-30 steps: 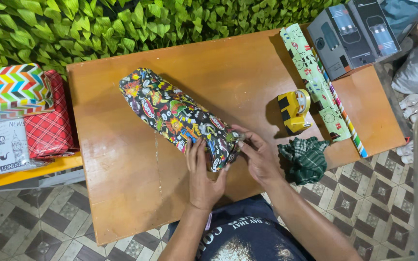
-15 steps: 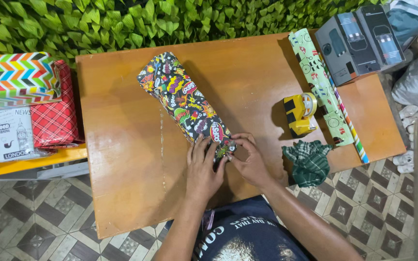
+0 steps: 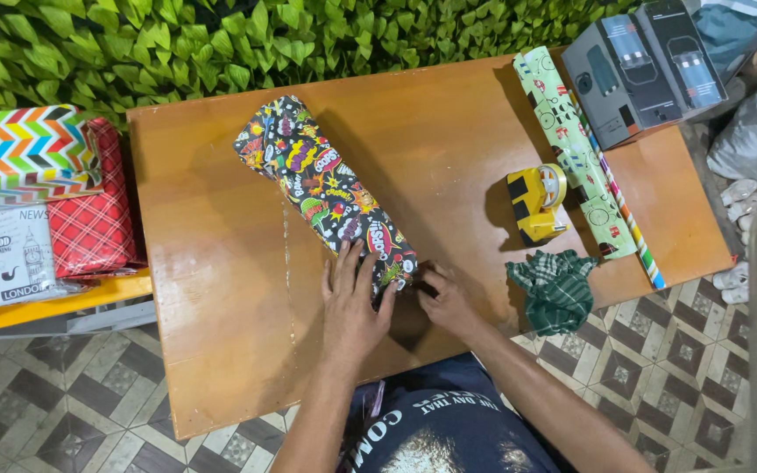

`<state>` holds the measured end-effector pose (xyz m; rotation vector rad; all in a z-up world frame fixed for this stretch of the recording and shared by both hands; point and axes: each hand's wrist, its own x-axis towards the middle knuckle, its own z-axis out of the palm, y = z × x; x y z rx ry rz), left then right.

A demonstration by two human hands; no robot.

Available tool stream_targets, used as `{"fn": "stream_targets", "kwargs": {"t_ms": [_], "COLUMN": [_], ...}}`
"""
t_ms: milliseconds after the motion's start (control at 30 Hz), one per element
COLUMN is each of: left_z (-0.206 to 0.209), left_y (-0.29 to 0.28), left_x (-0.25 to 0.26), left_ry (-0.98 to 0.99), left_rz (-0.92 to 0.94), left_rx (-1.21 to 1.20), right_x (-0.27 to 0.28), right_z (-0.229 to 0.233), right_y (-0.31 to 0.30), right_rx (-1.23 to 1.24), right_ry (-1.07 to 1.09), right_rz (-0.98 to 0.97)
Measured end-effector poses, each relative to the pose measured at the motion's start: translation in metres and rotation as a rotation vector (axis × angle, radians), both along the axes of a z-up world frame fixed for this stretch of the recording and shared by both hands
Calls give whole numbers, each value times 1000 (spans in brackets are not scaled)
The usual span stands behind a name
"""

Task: The person wraps a long cylindrical object with comic-themed wrapping paper on a wooden table. They fold and tuck the paper at both ends, smooth the surface, and use a tape dispenser to secure the paper. The wrapped item remains on the table at the end of the clip.

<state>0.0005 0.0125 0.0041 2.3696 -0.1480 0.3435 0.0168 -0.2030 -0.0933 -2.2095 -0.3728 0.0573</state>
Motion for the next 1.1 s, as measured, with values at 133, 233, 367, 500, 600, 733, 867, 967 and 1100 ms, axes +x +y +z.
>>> {"fn": "stream_targets", "kwargs": {"t_ms": [133,233,367,500,600,733,867,967,1100], "left_z": [6,9,9,8,7,7,5,2,-2], "left_y": [2,2,1,2,1,2,3,3,1], "left_x": [-2,-3,0,0,0,-1,0,0,0], "left_ry": [10,2,1,15,38,42,61,45,44], "left_rz": [8,11,-1,-5,-4,-1,-2,-3,4], "left_rx": [13,21,-2,-42,-76,-112,-134,-127,-128], "right_x": [10,15,18,14,12,6,3,14,58], "right_z": [7,12,13,9,2,-1,23,50,68], "right_y": [4,12,18,18,19,9,-46,-106,-172], "right_rx": [-14,2,30,164,126,419,421,446,215], "right_ry": [46,98,22,144,231,270,115,101,78], "right_rz": [-22,-75,-64,-158,-220,-257,-637,-945,-867]}}
